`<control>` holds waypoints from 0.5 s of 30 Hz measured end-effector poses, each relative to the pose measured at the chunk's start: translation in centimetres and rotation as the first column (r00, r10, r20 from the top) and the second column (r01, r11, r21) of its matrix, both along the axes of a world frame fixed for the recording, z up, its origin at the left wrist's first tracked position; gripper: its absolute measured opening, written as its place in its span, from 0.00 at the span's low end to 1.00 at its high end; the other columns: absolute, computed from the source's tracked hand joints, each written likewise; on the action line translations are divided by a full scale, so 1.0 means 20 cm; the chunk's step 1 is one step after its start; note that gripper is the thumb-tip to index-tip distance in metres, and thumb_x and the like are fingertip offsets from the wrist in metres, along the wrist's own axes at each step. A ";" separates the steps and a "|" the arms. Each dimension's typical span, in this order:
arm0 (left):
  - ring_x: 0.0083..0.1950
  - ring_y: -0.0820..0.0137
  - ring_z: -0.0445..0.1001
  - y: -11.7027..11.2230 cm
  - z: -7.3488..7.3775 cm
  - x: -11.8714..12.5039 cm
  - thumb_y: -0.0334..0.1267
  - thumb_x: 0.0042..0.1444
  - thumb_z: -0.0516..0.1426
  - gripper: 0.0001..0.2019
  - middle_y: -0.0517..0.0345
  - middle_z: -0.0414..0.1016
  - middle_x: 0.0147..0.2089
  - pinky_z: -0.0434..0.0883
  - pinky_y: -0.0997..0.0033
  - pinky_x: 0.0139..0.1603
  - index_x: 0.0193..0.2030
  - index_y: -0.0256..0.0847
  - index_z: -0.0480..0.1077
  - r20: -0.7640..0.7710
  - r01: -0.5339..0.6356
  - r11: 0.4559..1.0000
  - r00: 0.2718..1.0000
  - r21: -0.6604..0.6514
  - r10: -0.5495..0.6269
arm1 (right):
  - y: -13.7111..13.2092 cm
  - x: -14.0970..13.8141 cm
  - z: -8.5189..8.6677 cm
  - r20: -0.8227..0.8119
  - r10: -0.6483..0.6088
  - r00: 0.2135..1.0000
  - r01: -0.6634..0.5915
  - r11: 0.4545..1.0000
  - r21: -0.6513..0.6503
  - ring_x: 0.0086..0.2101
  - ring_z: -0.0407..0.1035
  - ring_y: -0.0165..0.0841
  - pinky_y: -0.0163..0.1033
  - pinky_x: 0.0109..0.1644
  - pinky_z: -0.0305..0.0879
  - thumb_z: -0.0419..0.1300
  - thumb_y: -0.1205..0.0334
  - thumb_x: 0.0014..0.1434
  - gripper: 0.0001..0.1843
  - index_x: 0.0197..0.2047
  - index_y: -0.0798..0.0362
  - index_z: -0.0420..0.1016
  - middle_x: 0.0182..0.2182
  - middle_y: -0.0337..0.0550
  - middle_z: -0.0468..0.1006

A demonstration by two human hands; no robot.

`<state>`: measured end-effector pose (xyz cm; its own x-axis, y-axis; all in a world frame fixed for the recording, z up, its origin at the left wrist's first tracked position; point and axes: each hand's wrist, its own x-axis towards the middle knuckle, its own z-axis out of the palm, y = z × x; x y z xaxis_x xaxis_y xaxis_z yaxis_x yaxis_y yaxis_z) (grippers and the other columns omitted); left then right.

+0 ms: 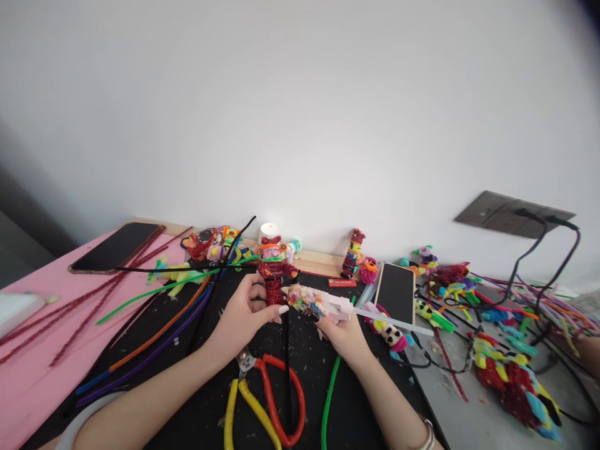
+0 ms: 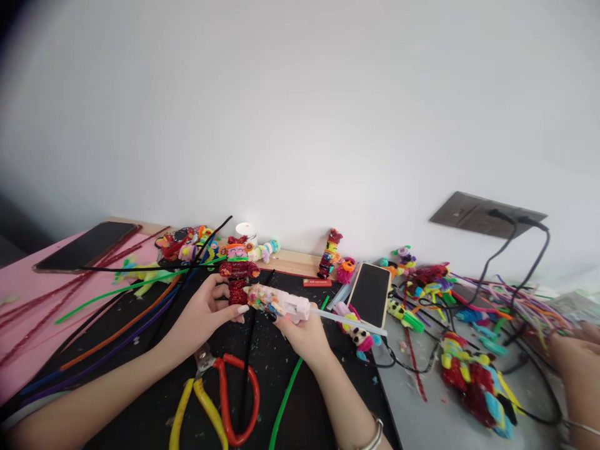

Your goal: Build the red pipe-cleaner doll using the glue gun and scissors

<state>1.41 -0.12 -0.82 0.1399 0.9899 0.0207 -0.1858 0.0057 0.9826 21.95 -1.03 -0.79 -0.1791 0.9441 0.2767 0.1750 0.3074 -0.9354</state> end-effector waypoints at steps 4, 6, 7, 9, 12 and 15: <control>0.26 0.73 0.75 0.00 0.00 0.00 0.34 0.46 0.65 0.23 0.68 0.70 0.30 0.74 0.70 0.32 0.46 0.42 0.58 -0.003 -0.001 1.000 1.000 -0.008 0.001 | 0.00 0.00 -0.01 0.037 -0.018 0.999 0.017 1.000 0.014 0.28 0.72 0.33 0.35 0.30 0.69 0.62 0.60 0.53 0.12 0.40 0.54 0.79 0.31 0.44 0.81; 0.26 0.72 0.75 0.00 0.00 0.00 0.34 0.46 0.65 0.23 0.69 0.70 0.30 0.74 0.69 0.32 0.45 0.42 0.58 -0.006 0.001 1.000 1.000 -0.012 -0.001 | 0.00 0.00 -0.01 0.052 -0.022 0.998 0.021 1.000 0.021 0.28 0.72 0.33 0.35 0.29 0.69 0.62 0.60 0.53 0.12 0.41 0.54 0.79 0.31 0.44 0.81; 0.26 0.72 0.75 0.00 0.00 0.01 0.34 0.46 0.65 0.23 0.69 0.70 0.30 0.74 0.69 0.32 0.45 0.42 0.58 -0.007 0.003 1.000 1.000 -0.014 -0.003 | 0.00 0.00 -0.01 0.057 -0.021 0.998 0.020 1.000 0.024 0.28 0.72 0.33 0.35 0.29 0.69 0.62 0.60 0.53 0.12 0.40 0.54 0.78 0.31 0.44 0.81; 0.26 0.72 0.75 0.00 0.01 0.01 0.34 0.46 0.65 0.23 0.69 0.70 0.29 0.74 0.68 0.32 0.45 0.42 0.58 -0.006 0.005 1.000 1.000 -0.019 -0.005 | 0.00 0.00 -0.02 0.069 -0.020 0.997 0.018 0.999 0.031 0.28 0.72 0.33 0.35 0.30 0.69 0.62 0.60 0.53 0.11 0.39 0.54 0.79 0.31 0.43 0.81; 0.26 0.72 0.75 0.00 0.01 0.01 0.34 0.46 0.65 0.23 0.68 0.70 0.29 0.74 0.68 0.32 0.45 0.42 0.58 0.001 0.007 1.000 1.000 -0.022 -0.007 | 0.00 0.00 -0.02 0.089 -0.030 0.996 0.026 0.999 0.044 0.28 0.72 0.34 0.36 0.31 0.70 0.62 0.60 0.53 0.10 0.38 0.54 0.79 0.30 0.43 0.80; 0.26 0.72 0.75 -0.01 0.01 0.00 0.34 0.46 0.64 0.23 0.68 0.70 0.30 0.74 0.68 0.32 0.45 0.42 0.58 -0.003 0.014 1.000 1.000 -0.024 -0.014 | 0.00 0.00 -0.02 0.125 -0.061 0.990 0.055 0.997 0.053 0.29 0.73 0.35 0.37 0.32 0.71 0.62 0.60 0.53 0.09 0.37 0.53 0.79 0.29 0.43 0.80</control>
<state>1.51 -0.35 -0.68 0.1536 0.9881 -0.0031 -0.1824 0.0314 0.9827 21.92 -1.11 -1.11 -0.1609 0.9398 0.3016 0.3100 0.3382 -0.8885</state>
